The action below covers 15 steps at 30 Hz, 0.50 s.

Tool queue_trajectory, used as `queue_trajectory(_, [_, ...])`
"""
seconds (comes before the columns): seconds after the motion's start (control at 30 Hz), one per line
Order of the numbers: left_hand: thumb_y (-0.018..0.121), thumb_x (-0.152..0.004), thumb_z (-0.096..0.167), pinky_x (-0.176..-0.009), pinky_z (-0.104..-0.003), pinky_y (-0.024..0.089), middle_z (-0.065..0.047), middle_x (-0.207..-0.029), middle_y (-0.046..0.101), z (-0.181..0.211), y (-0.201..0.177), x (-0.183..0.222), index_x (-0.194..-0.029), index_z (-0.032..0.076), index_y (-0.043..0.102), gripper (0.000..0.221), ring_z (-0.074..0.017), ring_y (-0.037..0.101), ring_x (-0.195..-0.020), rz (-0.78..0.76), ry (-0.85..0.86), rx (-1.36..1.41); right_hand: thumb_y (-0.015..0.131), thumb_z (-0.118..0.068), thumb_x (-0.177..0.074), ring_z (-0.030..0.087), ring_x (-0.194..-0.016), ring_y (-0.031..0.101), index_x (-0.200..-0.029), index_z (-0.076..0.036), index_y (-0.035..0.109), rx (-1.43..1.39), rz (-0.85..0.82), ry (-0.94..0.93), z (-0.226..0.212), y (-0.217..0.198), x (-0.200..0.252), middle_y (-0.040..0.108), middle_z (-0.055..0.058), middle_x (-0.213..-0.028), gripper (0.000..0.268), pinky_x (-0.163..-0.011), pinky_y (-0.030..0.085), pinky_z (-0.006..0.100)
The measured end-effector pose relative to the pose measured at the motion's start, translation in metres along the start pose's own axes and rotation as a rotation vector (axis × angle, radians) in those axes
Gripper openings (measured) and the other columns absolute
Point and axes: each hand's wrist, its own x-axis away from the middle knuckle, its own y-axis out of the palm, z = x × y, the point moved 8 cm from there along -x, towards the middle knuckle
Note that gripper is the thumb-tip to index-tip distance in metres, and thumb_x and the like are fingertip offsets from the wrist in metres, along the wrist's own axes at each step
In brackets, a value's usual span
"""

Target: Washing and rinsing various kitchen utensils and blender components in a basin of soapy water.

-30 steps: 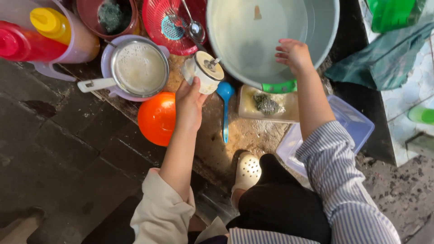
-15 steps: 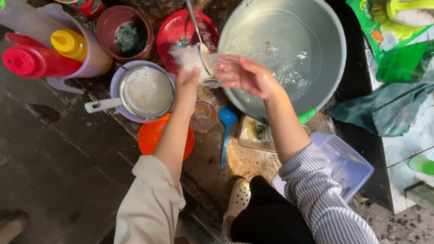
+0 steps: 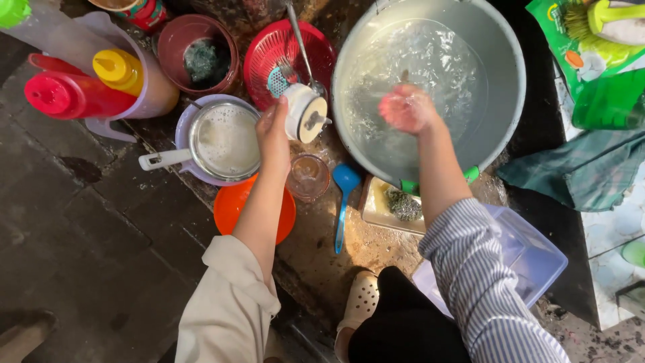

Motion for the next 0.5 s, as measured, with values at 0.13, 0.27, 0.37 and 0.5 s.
queue_trajectory(0.13, [0.079,-0.091,0.036,-0.085,-0.026,0.058,0.001,-0.086,0.072,-0.012,-0.001,-0.008,-0.092,0.008,0.08,0.028,-0.0079,0.065,-0.084,-0.006,0.038,-0.157,0.051,-0.037,-0.103,0.035,-0.106,0.074,-0.128,0.001,0.064,0.167,-0.607,-0.054,-0.06,0.203,0.187,0.072,0.024,-0.119,0.048,-0.085,0.065,0.051])
queue_trajectory(0.27, [0.084,-0.086,0.035,-0.08,-0.024,0.057,-0.001,-0.084,0.073,0.009,0.006,0.004,-0.09,0.01,0.08,0.025,-0.0089,0.068,-0.081,0.052,0.062,-0.136,0.053,-0.035,-0.104,0.037,-0.112,0.071,-0.131,0.001,0.063,0.271,-0.372,-0.194,-0.072,0.131,0.141,0.07,0.023,-0.123,0.046,-0.093,0.06,0.055])
queue_trajectory(0.37, [0.082,-0.089,0.03,-0.083,-0.027,0.058,-0.003,-0.089,0.075,0.007,0.001,0.004,-0.094,0.009,0.08,0.022,-0.0109,0.07,-0.086,0.032,0.044,-0.129,0.067,-0.036,-0.091,0.027,-0.107,0.073,-0.12,-0.019,0.069,0.201,0.021,-0.127,-0.057,-0.002,0.063,0.074,0.005,-0.113,0.034,-0.095,0.062,0.048])
queue_trajectory(0.5, [0.074,-0.096,0.033,-0.098,-0.038,0.058,-0.006,-0.108,0.075,0.018,0.019,0.021,-0.112,0.008,0.075,0.03,-0.0158,0.07,-0.104,-0.076,-0.075,-0.031,0.061,-0.023,-0.084,0.029,-0.068,0.072,-0.095,-0.01,0.069,-0.123,0.524,-0.174,0.044,-0.285,-0.042,0.071,0.013,-0.079,0.02,-0.063,0.064,0.049])
